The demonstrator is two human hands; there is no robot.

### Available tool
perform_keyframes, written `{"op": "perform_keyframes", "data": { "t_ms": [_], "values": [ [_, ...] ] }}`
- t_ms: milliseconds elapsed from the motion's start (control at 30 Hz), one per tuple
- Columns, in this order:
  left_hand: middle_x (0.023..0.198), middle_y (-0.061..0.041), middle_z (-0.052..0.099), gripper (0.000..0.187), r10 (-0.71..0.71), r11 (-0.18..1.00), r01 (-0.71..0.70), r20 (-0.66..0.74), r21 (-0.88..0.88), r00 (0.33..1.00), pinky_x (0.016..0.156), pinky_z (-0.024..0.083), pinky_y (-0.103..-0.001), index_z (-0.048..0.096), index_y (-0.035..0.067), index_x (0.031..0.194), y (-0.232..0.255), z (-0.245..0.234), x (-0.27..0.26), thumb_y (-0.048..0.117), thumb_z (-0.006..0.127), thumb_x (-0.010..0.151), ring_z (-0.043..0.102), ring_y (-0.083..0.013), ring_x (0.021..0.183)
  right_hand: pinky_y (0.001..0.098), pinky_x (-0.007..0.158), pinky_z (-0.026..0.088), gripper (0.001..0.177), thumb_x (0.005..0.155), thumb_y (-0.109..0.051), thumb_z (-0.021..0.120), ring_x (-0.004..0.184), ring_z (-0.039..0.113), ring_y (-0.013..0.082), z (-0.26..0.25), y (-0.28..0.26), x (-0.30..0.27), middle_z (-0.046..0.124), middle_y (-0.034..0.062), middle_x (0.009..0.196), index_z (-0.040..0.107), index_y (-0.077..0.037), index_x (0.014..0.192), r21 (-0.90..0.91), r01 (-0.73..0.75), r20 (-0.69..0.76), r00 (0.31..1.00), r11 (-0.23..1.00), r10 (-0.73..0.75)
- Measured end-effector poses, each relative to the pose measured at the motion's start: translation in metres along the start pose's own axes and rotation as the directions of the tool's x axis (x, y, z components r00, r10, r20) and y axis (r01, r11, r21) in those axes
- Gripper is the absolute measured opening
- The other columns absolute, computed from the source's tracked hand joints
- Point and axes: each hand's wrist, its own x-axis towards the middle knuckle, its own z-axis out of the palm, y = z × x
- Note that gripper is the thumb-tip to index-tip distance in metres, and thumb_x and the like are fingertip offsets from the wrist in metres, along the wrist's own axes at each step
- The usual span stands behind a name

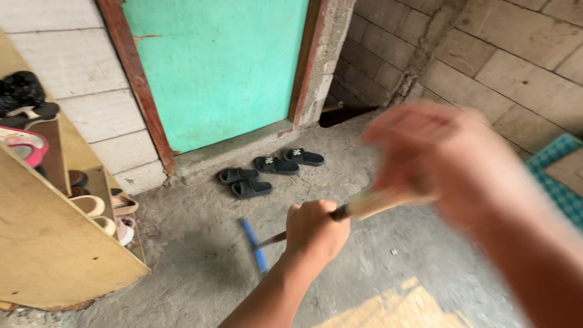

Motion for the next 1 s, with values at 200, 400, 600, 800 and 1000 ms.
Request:
{"op": "perform_keyframes", "data": {
  "t_ms": [200, 400, 600, 800, 1000],
  "values": [
    [0.069, -0.011, 0.068, 0.023, -0.278, 0.955, 0.269, 0.066, 0.124, 0.958, 0.068, 0.049, -0.047, 0.063, 0.013, 0.072, -0.05, -0.013, -0.033, 0.032, 0.064, 0.086, 0.067, -0.0346, 0.07, 0.0296, 0.084, 0.062, 0.026, 0.078, -0.015, 0.086, 0.088, 0.067, 0.0104, 0.026, 0.037, 0.014, 0.068, -0.0107, 0.105, 0.076, -0.008, 0.102, -0.559, -0.146, 0.114, 0.961, 0.816, 0.251],
    [0.098, -0.005, 0.076, 0.019, -0.509, 0.86, 0.464, 0.311, 0.211, 0.802, 0.094, 0.05, -0.046, 0.073, 0.023, 0.102, -0.112, 0.008, -0.069, 0.026, 0.061, 0.086, 0.071, -0.0276, 0.102, 0.0257, 0.053, 0.047, 0.017, 0.092, -0.021, 0.069, 0.057, 0.054, 0.0095, 0.112, 0.089, -0.016, 0.06, 0.0016, 0.066, 0.072, -0.004, 0.091, -0.135, -0.231, 0.348, 0.899, 0.964, 0.264],
    [0.098, -0.009, 0.074, 0.024, -0.287, 0.958, 0.283, 0.162, 0.045, 0.944, 0.09, 0.048, -0.047, 0.071, 0.018, 0.106, -0.1, 0.026, -0.008, 0.02, 0.061, 0.084, 0.068, -0.0324, 0.1, 0.0282, 0.046, 0.037, 0.016, 0.09, -0.025, 0.07, 0.048, 0.046, 0.0094, 0.102, 0.045, 0.013, 0.062, -0.0008, 0.058, 0.075, -0.01, 0.092, -0.419, -0.003, 0.275, 0.953, 0.908, 0.13],
    [0.066, -0.01, 0.069, 0.022, 0.006, 1.0, -0.004, -0.11, 0.02, 0.994, 0.077, 0.045, -0.045, 0.065, 0.012, 0.074, -0.09, -0.034, 0.062, 0.028, 0.063, 0.09, 0.068, -0.0353, 0.069, 0.0325, 0.062, 0.059, 0.026, 0.094, -0.007, 0.052, 0.063, 0.064, 0.0205, 0.085, -0.013, 0.079, 0.066, 0.0138, 0.076, 0.074, 0.0, 0.108, 0.044, -0.2, 0.04, 0.979, 0.979, 0.199],
    [0.06, -0.011, 0.068, 0.031, -0.009, 0.994, 0.03, -0.203, 0.103, 0.979, 0.072, 0.044, -0.048, 0.063, 0.014, 0.072, -0.173, -0.114, 0.095, 0.038, 0.064, 0.092, 0.067, -0.0357, 0.062, 0.0328, 0.074, 0.062, 0.02, 0.095, -0.015, 0.059, 0.078, 0.071, 0.017, 0.157, -0.026, 0.147, 0.071, 0.0012, 0.109, 0.069, 0.0, 0.105, -0.281, 0.269, 0.115, 0.962, 0.921, -0.246]
  ]
}}
